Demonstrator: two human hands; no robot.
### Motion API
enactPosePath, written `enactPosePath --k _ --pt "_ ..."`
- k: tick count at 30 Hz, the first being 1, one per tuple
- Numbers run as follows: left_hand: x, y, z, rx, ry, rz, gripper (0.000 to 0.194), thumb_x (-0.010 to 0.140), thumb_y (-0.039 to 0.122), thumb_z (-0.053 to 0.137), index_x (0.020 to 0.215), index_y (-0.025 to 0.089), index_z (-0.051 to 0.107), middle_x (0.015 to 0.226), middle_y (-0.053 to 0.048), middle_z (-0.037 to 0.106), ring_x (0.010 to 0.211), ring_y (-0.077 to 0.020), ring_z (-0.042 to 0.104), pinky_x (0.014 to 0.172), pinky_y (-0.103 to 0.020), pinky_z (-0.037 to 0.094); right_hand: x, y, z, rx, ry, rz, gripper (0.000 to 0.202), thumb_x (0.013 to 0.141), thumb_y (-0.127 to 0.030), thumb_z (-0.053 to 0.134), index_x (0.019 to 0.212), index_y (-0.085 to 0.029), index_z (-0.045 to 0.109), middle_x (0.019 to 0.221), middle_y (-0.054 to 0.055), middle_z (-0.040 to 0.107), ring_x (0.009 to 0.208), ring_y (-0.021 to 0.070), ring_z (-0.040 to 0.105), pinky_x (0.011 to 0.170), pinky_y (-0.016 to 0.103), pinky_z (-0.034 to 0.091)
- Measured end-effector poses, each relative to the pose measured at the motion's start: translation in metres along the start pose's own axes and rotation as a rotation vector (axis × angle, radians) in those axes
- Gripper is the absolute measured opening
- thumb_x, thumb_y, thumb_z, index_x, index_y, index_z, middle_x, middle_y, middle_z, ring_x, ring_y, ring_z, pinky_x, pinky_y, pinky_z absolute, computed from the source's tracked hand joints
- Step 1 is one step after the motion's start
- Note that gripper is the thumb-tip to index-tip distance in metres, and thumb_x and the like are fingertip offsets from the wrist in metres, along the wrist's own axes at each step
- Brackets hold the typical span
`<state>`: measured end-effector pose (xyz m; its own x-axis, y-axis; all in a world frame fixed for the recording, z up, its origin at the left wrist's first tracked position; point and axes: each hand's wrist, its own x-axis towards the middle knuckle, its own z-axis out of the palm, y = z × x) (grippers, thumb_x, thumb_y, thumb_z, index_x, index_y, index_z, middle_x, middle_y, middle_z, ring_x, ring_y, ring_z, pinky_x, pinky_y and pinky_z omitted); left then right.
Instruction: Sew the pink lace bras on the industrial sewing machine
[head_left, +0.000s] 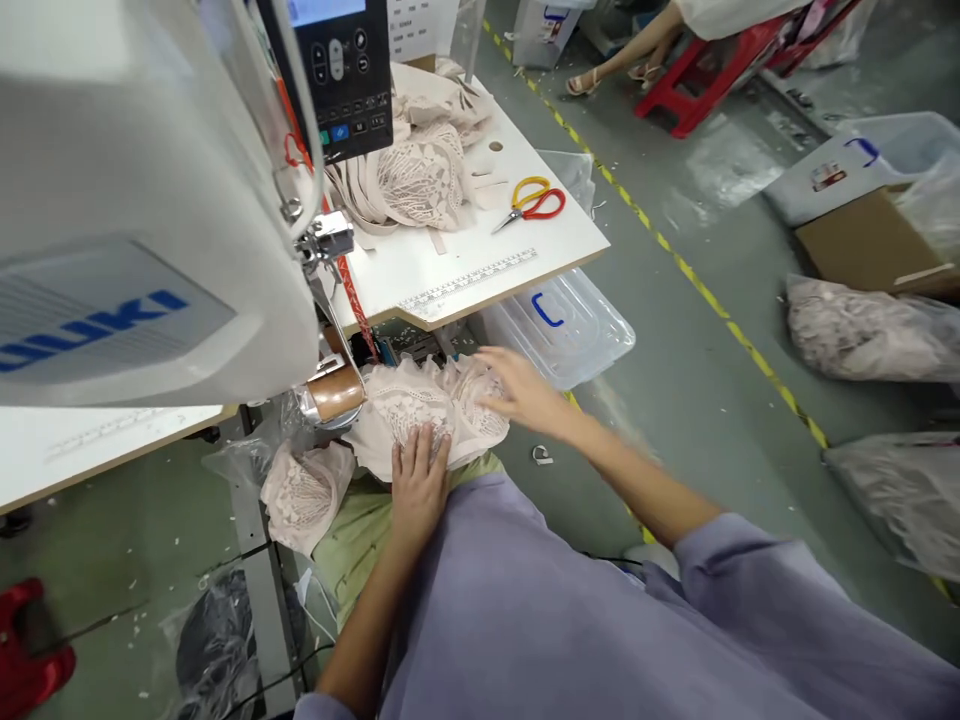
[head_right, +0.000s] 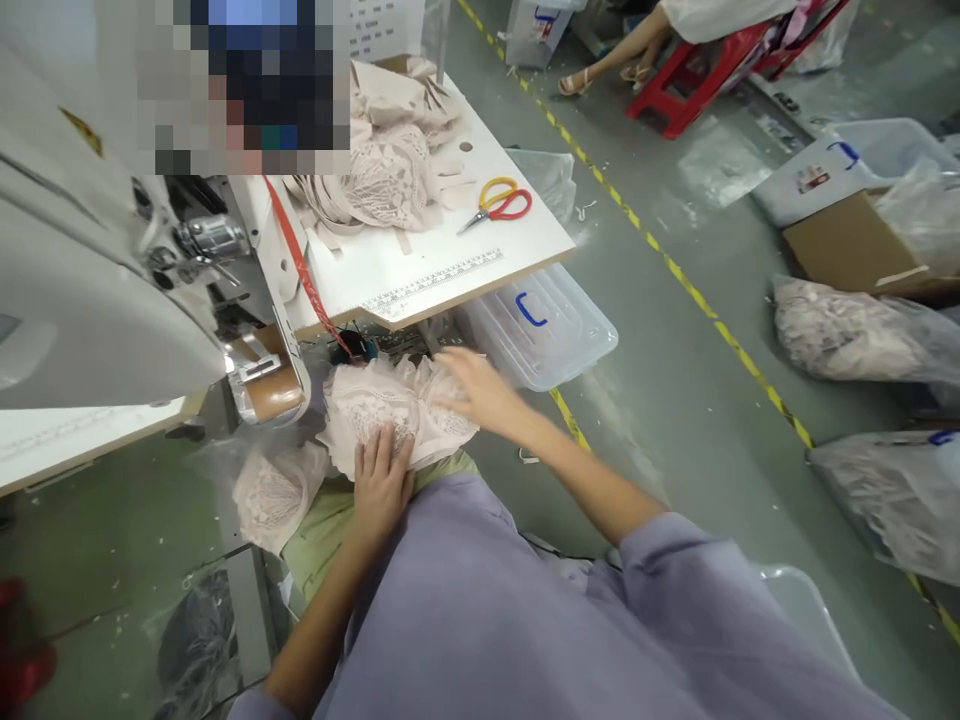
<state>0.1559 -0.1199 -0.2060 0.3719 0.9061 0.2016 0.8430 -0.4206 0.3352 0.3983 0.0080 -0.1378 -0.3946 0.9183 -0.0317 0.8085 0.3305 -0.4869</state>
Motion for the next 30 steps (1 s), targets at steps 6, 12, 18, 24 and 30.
enactPosePath --k 6,12,18,24,30 --pt "-0.048 -0.071 -0.041 -0.335 0.176 -0.531 0.041 0.093 0.029 0.058 0.133 0.019 0.058 0.149 -0.017 0.05 0.143 -0.0275 0.043 0.117 -0.047 0.037 0.015 -0.041 0.073 0.161 -0.265 -0.124 0.091 0.084 -0.068 0.063 0.146 -0.006 0.041 0.142 0.029 0.052 0.132 0.0427 0.051 0.112 0.057 0.037" --pt "-0.148 -0.169 -0.072 -0.159 0.288 -1.345 0.041 0.099 0.036 0.053 0.135 0.016 0.053 0.136 -0.015 0.056 0.12 -0.0275 0.058 0.1 -0.051 0.051 0.009 -0.048 0.065 0.336 0.132 -0.124 0.075 0.086 -0.068 0.06 0.137 -0.015 0.05 0.134 0.022 0.057 0.126 0.0389 0.054 0.105 0.057 0.043" --pt "-0.17 -0.18 -0.07 -0.227 0.067 -1.525 0.04 0.094 0.04 0.063 0.126 0.016 0.06 0.127 -0.009 0.062 0.109 -0.0255 0.063 0.091 -0.045 0.057 -0.011 -0.124 0.052 0.629 -0.034 -0.456 0.032 0.097 -0.052 0.055 0.104 -0.022 0.065 0.09 0.009 0.071 0.087 0.0234 0.068 0.08 0.038 0.055" --pt "-0.157 -0.109 -0.1 -0.211 0.055 -1.387 0.033 0.1 0.037 0.048 0.083 0.014 0.065 0.08 -0.007 0.064 0.08 -0.0203 0.062 0.074 -0.034 0.049 -0.016 -0.191 0.092 0.595 -0.546 -0.591 0.07 0.087 -0.06 0.066 0.142 -0.02 0.051 0.144 0.017 0.056 0.133 0.029 0.053 0.109 0.043 0.046" --pt "-0.126 -0.023 -0.125 -0.54 0.06 -1.018 0.046 0.094 0.052 0.047 0.061 0.021 0.055 0.06 0.0 0.054 0.061 -0.0155 0.052 0.06 -0.028 0.04 0.007 -0.224 0.116 0.329 -0.918 -0.592 0.063 0.077 -0.043 0.077 0.128 -0.01 0.059 0.108 0.017 0.072 0.099 0.0319 0.068 0.084 0.04 0.052"
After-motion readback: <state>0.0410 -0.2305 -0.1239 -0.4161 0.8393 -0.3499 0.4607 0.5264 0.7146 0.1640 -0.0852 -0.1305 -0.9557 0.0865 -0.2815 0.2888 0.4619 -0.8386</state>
